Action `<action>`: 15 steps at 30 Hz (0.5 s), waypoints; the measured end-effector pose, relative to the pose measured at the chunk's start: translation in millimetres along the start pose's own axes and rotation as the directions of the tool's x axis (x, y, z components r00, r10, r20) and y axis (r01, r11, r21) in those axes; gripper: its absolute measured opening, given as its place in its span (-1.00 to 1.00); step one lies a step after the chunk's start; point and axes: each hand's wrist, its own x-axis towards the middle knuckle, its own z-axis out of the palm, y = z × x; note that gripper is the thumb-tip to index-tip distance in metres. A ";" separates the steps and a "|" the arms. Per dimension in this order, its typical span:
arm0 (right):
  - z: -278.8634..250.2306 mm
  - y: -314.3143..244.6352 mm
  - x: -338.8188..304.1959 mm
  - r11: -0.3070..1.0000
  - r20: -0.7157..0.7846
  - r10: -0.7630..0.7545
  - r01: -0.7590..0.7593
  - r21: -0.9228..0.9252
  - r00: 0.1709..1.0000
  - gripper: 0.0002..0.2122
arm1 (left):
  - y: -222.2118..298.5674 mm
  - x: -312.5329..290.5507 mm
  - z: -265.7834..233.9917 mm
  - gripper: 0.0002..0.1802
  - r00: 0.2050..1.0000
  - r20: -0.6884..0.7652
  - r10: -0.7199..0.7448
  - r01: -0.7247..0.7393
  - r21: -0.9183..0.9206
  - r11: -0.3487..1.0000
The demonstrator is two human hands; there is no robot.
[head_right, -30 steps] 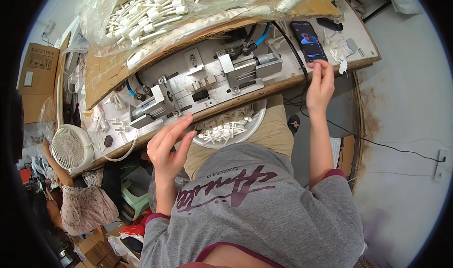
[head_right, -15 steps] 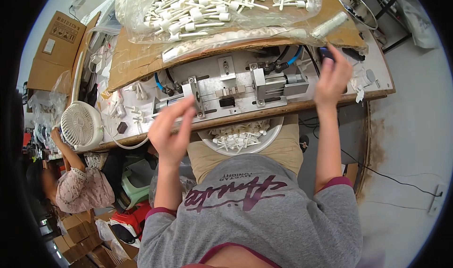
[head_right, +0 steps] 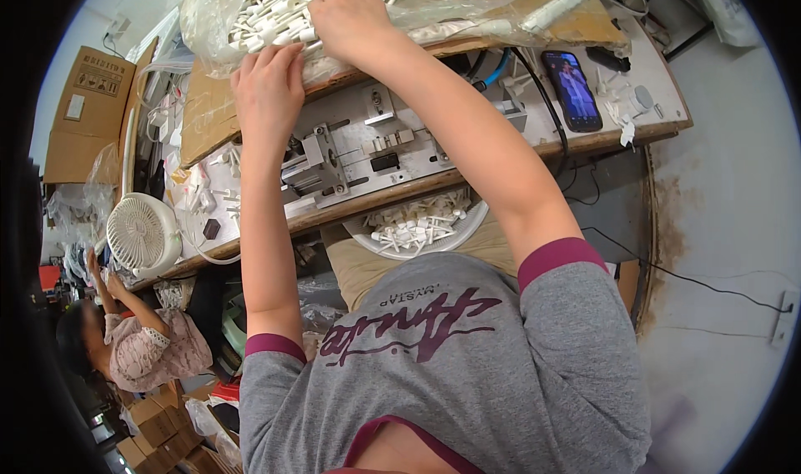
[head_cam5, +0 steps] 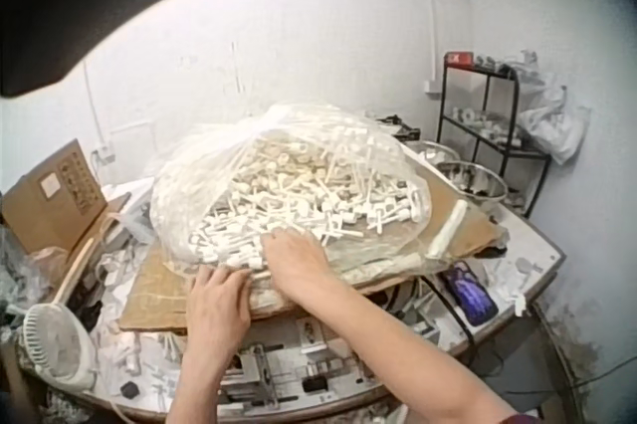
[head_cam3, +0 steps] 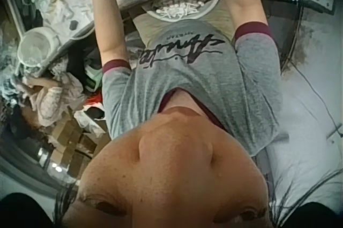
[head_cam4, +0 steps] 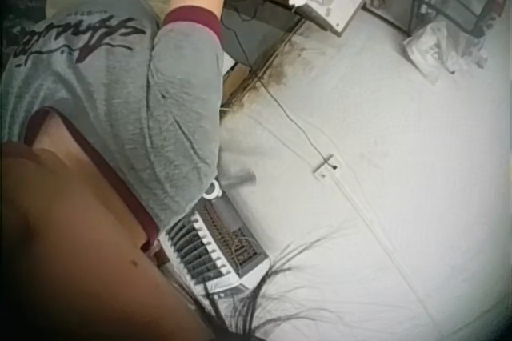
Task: Assembling small plastic components using a pneumatic jig or machine.
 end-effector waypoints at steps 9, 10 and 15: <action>2.6 40.6 -18.5 0.996 -0.015 -0.030 0.031 0.080 0.999 -0.88 | -22.6 -7.3 -7.1 -0.83 0.999 0.040 -0.002 0.011 -0.224 0.975; 5.8 45.1 -21.4 0.992 -0.062 -0.069 0.075 0.100 0.996 -0.88 | -24.7 -9.9 -6.5 -0.82 0.999 0.034 -0.002 0.010 -0.238 0.971; -10.8 45.1 -48.2 0.846 -0.076 0.104 -0.048 0.530 0.992 -0.83 | -27.4 -7.4 -24.0 -0.77 0.988 0.139 -0.061 0.098 -0.276 0.956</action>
